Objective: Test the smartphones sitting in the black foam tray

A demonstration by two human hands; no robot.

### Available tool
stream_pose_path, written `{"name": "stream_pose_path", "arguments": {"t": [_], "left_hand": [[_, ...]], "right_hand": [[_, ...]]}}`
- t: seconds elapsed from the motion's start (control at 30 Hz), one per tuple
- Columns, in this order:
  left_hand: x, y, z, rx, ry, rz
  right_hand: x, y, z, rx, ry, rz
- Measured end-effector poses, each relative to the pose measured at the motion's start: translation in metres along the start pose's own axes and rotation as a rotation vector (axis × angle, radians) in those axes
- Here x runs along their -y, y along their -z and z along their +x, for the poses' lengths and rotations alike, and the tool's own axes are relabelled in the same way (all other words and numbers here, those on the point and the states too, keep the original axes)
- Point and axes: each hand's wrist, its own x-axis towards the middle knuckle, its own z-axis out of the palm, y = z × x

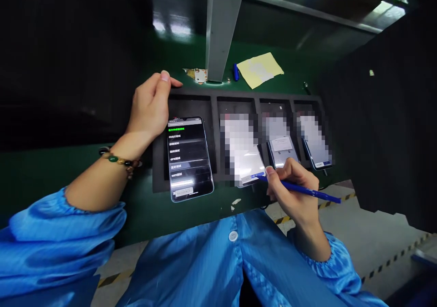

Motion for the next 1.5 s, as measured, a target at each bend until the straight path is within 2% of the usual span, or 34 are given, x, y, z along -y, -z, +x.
{"name": "stream_pose_path", "arguments": {"t": [0.67,0.93,1.1,1.27,1.37,1.43,1.5], "left_hand": [[0.006,0.0,-0.001,-0.016,-0.054,-0.02],[0.004,-0.001,0.001,-0.024,-0.018,-0.045],[0.005,-0.001,0.001,-0.02,-0.011,-0.041],[0.005,0.0,0.001,-0.019,-0.005,-0.046],[0.007,-0.001,0.001,-0.02,0.004,-0.047],[0.011,-0.001,0.002,-0.016,-0.009,-0.059],[0.015,-0.002,0.003,-0.022,-0.027,-0.067]], "right_hand": [[-0.005,0.0,0.0,-0.001,0.021,-0.032],[-0.007,-0.003,0.001,-0.034,0.02,0.025],[-0.008,-0.001,0.0,-0.064,0.039,-0.031],[-0.01,-0.001,-0.004,-0.046,0.029,-0.047],[-0.008,-0.002,-0.005,-0.032,0.009,0.022],[-0.008,0.008,-0.001,-0.082,0.01,0.065],[-0.013,0.036,0.009,-0.272,0.059,0.018]]}}
